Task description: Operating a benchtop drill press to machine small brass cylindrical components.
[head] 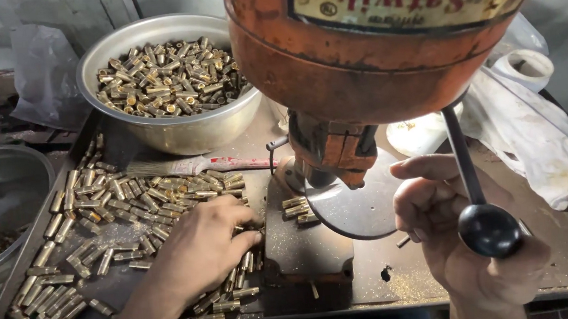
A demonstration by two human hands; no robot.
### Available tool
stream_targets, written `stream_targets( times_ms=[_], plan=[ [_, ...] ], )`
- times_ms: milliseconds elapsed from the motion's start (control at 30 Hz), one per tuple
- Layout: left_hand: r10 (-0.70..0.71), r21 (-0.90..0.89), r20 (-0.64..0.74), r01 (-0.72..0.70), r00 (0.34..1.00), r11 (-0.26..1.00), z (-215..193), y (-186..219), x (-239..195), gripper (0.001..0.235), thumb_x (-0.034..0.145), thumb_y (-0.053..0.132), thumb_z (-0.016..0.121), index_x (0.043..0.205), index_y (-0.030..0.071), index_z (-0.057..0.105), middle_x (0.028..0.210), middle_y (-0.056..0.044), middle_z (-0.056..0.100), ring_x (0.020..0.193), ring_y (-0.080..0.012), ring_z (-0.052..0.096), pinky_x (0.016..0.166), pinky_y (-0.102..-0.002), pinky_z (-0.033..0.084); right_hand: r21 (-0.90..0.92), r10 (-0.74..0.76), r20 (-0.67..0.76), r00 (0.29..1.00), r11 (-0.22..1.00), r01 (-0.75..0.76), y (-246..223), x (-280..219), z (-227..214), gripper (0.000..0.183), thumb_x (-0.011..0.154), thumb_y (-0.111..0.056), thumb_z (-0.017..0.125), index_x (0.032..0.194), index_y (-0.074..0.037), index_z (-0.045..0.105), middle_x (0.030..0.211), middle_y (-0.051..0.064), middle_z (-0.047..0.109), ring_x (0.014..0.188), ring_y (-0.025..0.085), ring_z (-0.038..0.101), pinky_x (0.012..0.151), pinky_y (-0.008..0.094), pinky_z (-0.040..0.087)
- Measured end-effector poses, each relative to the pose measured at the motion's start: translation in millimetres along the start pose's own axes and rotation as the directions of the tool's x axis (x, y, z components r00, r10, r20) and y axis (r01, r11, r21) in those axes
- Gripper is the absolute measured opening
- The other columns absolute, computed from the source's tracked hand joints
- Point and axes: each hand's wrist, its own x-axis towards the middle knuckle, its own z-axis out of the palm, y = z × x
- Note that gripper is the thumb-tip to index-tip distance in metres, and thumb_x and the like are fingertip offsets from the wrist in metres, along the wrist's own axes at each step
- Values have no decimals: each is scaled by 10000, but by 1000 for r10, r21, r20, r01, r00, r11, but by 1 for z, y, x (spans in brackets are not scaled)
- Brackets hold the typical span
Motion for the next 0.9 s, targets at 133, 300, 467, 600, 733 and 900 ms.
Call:
stream_targets(
  times_ms=[133, 300, 467, 600, 733, 900],
  plan=[
    [-231, -83, 94, 239, 968, 968, -32, 32, 1, 304, 895, 337, 733, 1129, 141, 733, 988, -96, 768, 864, -204, 747, 790, -348, 612, 16, -8, 12, 1000, 1000, 8, -3, 0, 2, 1298, 660, -876, 693, 1311, 237, 540, 867, 235, 623, 715, 231, 556, 625, 304, 390],
    [-62, -383, -234, -33, 970, 923, -26, 30, -6, 242, 909, 295, 744, 1092, 144, 794, 967, -33, 777, 805, -133, 736, 681, -296, 566, -84, -13, -21, 1000, 996, 11, -7, 2, 10, 1324, 659, -901, 666, 1304, 246, 522, 824, 260, 609, 658, 246, 535, 597, 317, 383],
    [-137, -799, -213, -92, 967, 594, -25, 58, -5, 244, 868, 260, 791, 1020, 71, 761, 843, -35, 796, 752, -91, 709, 650, -255, 564, -189, 98, -81, 992, 976, -112, -16, 0, 16, 1613, 444, -1098, 522, 1341, 242, 495, 900, 289, 614, 749, 284, 543, 700, 361, 444],
    [-68, -709, -378, -242, 923, 662, -16, 66, -1, 235, 905, 232, 759, 1085, 80, 768, 908, -9, 806, 818, -77, 744, 711, -246, 592, -178, 134, -140, 981, 971, -158, -16, 2, 10, 1686, 357, -1098, 480, 1363, 255, 506, 834, 307, 569, 711, 327, 528, 674, 397, 431],
    [-96, -622, -393, -188, 915, 760, -20, 72, -1, 231, 887, 245, 778, 1055, 85, 790, 807, -23, 803, 719, -86, 745, 656, -261, 589, -267, 161, -74, 984, 948, -175, -25, 7, 15, 1676, 355, -1105, 471, 1354, 241, 504, 862, 283, 573, 747, 303, 547, 701, 382, 456],
    [-90, -577, -400, -175, 912, 797, -20, 74, -1, 235, 880, 255, 788, 1045, 88, 785, 807, -31, 794, 710, -81, 741, 644, -263, 576, -223, 122, -59, 991, 966, -132, -12, 1, 8, 1584, 456, -1103, 469, 1349, 205, 512, 785, 279, 596, 666, 268, 504, 630, 344, 356]
  ],
)
